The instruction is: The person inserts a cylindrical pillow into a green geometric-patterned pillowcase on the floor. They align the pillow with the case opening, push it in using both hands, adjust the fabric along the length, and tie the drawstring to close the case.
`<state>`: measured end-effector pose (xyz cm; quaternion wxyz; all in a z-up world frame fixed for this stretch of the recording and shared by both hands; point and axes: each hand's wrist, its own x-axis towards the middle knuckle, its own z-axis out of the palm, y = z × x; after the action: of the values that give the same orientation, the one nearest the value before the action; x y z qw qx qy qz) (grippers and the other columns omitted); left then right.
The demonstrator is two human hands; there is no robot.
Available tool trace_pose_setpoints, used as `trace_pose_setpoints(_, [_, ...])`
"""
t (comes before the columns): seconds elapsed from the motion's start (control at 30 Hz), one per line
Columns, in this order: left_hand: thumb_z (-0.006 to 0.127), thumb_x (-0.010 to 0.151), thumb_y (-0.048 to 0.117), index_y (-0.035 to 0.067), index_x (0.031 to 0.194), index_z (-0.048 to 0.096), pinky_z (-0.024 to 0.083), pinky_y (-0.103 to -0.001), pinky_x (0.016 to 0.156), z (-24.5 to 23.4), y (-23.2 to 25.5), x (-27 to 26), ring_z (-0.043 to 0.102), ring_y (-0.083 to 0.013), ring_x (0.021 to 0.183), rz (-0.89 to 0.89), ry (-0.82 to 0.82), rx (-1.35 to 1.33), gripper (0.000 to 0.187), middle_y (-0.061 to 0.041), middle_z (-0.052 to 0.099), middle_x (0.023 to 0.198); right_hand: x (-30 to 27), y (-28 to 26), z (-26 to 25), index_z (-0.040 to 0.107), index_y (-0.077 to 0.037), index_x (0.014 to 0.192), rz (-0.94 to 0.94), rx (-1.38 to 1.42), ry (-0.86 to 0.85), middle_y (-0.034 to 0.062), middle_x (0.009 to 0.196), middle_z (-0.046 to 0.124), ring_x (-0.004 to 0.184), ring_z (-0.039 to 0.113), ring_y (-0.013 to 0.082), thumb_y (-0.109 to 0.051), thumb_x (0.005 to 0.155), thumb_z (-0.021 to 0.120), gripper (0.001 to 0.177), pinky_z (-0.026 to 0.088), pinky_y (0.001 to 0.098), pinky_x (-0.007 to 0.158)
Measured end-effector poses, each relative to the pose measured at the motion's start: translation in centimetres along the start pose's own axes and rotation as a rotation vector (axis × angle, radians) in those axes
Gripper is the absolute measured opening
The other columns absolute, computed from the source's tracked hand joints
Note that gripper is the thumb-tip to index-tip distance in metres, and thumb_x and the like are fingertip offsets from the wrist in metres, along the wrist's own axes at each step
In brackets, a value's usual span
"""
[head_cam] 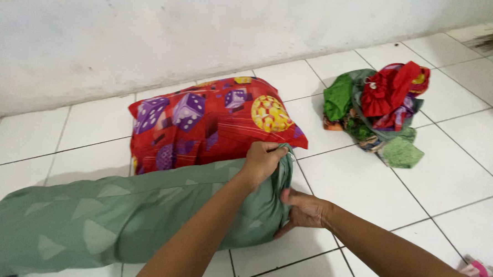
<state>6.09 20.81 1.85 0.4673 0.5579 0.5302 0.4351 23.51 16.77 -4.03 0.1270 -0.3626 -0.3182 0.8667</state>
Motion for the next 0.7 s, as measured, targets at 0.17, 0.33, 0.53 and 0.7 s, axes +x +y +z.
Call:
trace_pose_setpoints(0.17, [0.079, 0.083, 0.045, 0.001, 0.106, 0.079, 0.057, -0.029, 0.076, -3.6, 2.6, -2.2, 0.07, -0.0114, 0.082, 0.035, -0.174, -0.01, 0.049, -0.005, 0.078, 0.087, 2.0, -1.8, 2.7, 0.051, -0.023, 0.137, -0.147, -0.228, 0.407, 0.0057, 0.133, 0.065, 0.124, 0.063, 0.0295, -0.04, 0.073, 0.081, 0.073, 0.056, 0.057, 0.094])
trace_pose_setpoints(0.33, [0.102, 0.029, 0.059, 0.005, 0.143, 0.052, 0.043, -0.074, 0.086, -9.3, 8.6, -6.3, 0.049, -0.0533, 0.124, 0.416, 0.149, 0.886, 0.136, -0.024, 0.053, 0.14, 1.9, -8.2, 5.0, 0.07, -0.009, 0.114, -0.57, -0.266, 0.292, 0.0034, 0.101, 0.073, 0.089, 0.069, 0.0193, -0.011, 0.08, 0.078, 0.035, 0.059, 0.0407, 0.076])
trace_pose_setpoints(0.53, [0.097, 0.034, 0.068, 0.026, 0.148, 0.051, 0.039, -0.069, 0.09, -13.1, 16.4, -9.9, 0.044, -0.0469, 0.129, 0.453, 0.429, 1.003, 0.131, -0.02, 0.041, 0.149, -3.8, -18.8, 12.9, 0.072, -0.01, 0.123, -0.833, -0.668, 0.368, 0.0073, 0.096, 0.073, 0.074, 0.055, 0.019, -0.002, 0.094, 0.067, 0.03, 0.048, 0.0384, 0.062])
trace_pose_setpoints(0.7, [0.094, 0.048, 0.052, 0.022, 0.146, 0.058, 0.049, -0.055, 0.083, -13.2, 20.9, -10.2, 0.059, -0.0345, 0.102, 0.598, 0.59, 0.832, 0.109, -0.012, 0.059, 0.112, -8.0, -23.0, 21.0, 0.071, -0.008, 0.114, -1.199, -0.614, 0.325, -0.0026, 0.098, 0.075, 0.089, 0.067, 0.0061, -0.015, 0.102, 0.063, 0.016, 0.058, 0.0269, 0.079])
